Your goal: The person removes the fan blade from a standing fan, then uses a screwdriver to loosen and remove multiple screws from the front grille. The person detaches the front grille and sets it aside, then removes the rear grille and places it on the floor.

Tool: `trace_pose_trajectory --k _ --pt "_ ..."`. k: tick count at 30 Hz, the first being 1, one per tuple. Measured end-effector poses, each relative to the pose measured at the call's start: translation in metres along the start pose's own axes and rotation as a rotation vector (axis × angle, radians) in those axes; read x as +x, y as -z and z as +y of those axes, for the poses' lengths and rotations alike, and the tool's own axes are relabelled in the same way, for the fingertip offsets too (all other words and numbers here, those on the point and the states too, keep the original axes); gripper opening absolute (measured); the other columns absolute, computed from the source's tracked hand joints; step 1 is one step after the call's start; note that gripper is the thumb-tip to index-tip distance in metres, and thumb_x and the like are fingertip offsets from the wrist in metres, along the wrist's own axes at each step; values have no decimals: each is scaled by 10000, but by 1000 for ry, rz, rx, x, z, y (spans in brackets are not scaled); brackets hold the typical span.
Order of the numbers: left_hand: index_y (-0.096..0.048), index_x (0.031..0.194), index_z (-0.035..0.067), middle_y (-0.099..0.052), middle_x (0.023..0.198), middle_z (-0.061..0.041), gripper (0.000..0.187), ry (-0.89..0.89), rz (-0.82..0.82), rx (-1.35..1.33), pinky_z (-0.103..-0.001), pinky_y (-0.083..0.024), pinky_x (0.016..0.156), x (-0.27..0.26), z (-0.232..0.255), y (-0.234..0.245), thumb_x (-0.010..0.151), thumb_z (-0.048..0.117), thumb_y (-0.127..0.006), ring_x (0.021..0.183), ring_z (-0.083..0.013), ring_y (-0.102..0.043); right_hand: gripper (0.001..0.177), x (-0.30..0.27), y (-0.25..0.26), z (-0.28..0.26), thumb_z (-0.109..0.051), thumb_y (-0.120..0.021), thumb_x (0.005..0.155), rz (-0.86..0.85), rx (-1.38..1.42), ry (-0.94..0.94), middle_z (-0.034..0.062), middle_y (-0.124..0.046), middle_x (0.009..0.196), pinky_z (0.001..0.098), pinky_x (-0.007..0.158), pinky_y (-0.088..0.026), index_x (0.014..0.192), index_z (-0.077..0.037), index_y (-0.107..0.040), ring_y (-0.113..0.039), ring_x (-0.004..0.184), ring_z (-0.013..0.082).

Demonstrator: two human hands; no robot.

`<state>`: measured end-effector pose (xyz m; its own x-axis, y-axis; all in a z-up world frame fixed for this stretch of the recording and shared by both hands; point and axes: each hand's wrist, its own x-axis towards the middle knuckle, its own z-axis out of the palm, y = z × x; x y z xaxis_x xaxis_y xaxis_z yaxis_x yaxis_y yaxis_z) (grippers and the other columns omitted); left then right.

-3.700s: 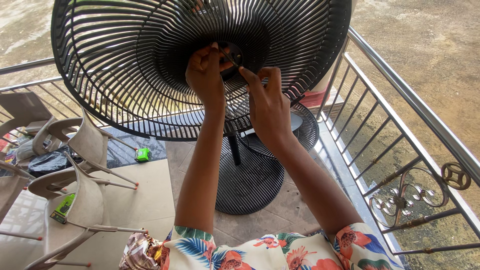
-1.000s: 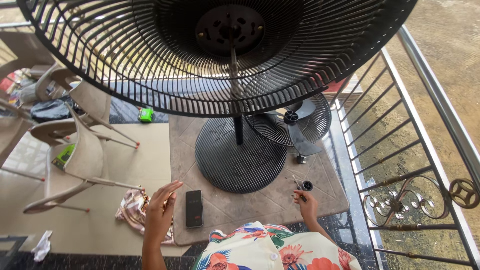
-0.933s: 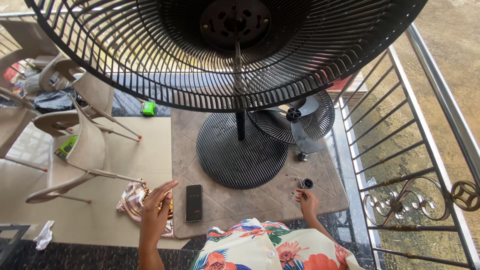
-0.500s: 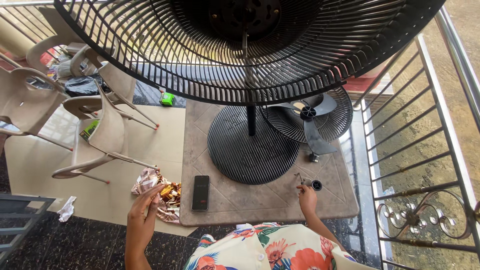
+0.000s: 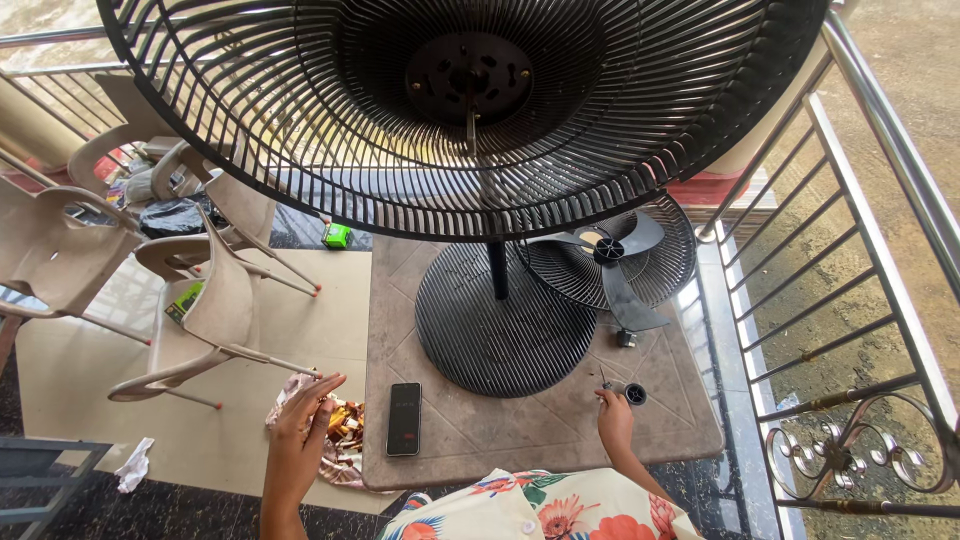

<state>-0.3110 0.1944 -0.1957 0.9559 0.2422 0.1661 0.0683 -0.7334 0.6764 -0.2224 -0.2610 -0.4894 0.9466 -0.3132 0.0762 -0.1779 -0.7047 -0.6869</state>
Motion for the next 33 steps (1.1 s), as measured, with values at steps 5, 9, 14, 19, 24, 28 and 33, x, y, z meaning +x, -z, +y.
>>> trace_pose_trajectory --k 5,9,14,19,24,28,33 --pt "-702 1286 179 -720 1312 -34 340 36 -31 -152 -375 -542 979 19 14 -14 997 281 -554 1207 -201 -673 331 -9 8 1 -190 -592 958 -18 306 -147 68 -706 815 377 597 -528 1286 -140 -603 -706 616 215" --pt "-678 1315 152 -702 1327 -50 346 -83 -47 -189 -382 -527 993 34 31 -28 1003 241 -556 1228 -219 -653 308 -16 16 1 -227 -564 992 -6 726 -250 22 -612 660 264 428 -419 1241 -51 -605 -521 467 103" --pt "-628 1366 152 -672 1361 -56 385 -109 -58 -231 -379 -539 981 55 48 -43 991 217 -576 1179 -238 -679 298 -17 42 -22 -288 -519 1066 -64 979 -314 2 -489 584 218 390 -282 1124 -35 -664 -376 439 47" --pt "-559 1427 74 -585 1451 -127 443 -291 189 -354 -394 -518 1014 84 46 -46 1018 243 -597 1323 -260 -568 277 5 87 -93 -263 -512 1055 -65 1089 -160 -16 -523 676 185 425 -323 1248 -85 -603 -420 500 22" --pt "-278 1643 115 -419 1667 -149 720 -329 486 -531 -432 -499 1138 149 32 -34 1067 372 -626 1543 -289 -434 365 42 150 -188 -253 -403 1055 -88 1087 197 18 -626 863 193 401 -466 1362 -81 -505 -643 584 67" --pt "-82 1671 125 -355 1694 -179 890 -380 554 -667 -479 -436 1217 209 29 -30 1093 384 -706 1565 -322 -383 372 68 188 -263 -168 -462 1082 3 869 399 60 -618 1001 219 524 -558 1424 -21 -485 -708 725 93" --pt "-113 1676 125 -531 1453 -160 774 -434 455 -893 -412 -468 1129 243 43 -43 1111 227 -633 1325 -248 -535 362 94 221 -329 -113 -495 1103 193 531 703 96 -602 1102 235 623 -617 1448 -4 -523 -742 828 133"
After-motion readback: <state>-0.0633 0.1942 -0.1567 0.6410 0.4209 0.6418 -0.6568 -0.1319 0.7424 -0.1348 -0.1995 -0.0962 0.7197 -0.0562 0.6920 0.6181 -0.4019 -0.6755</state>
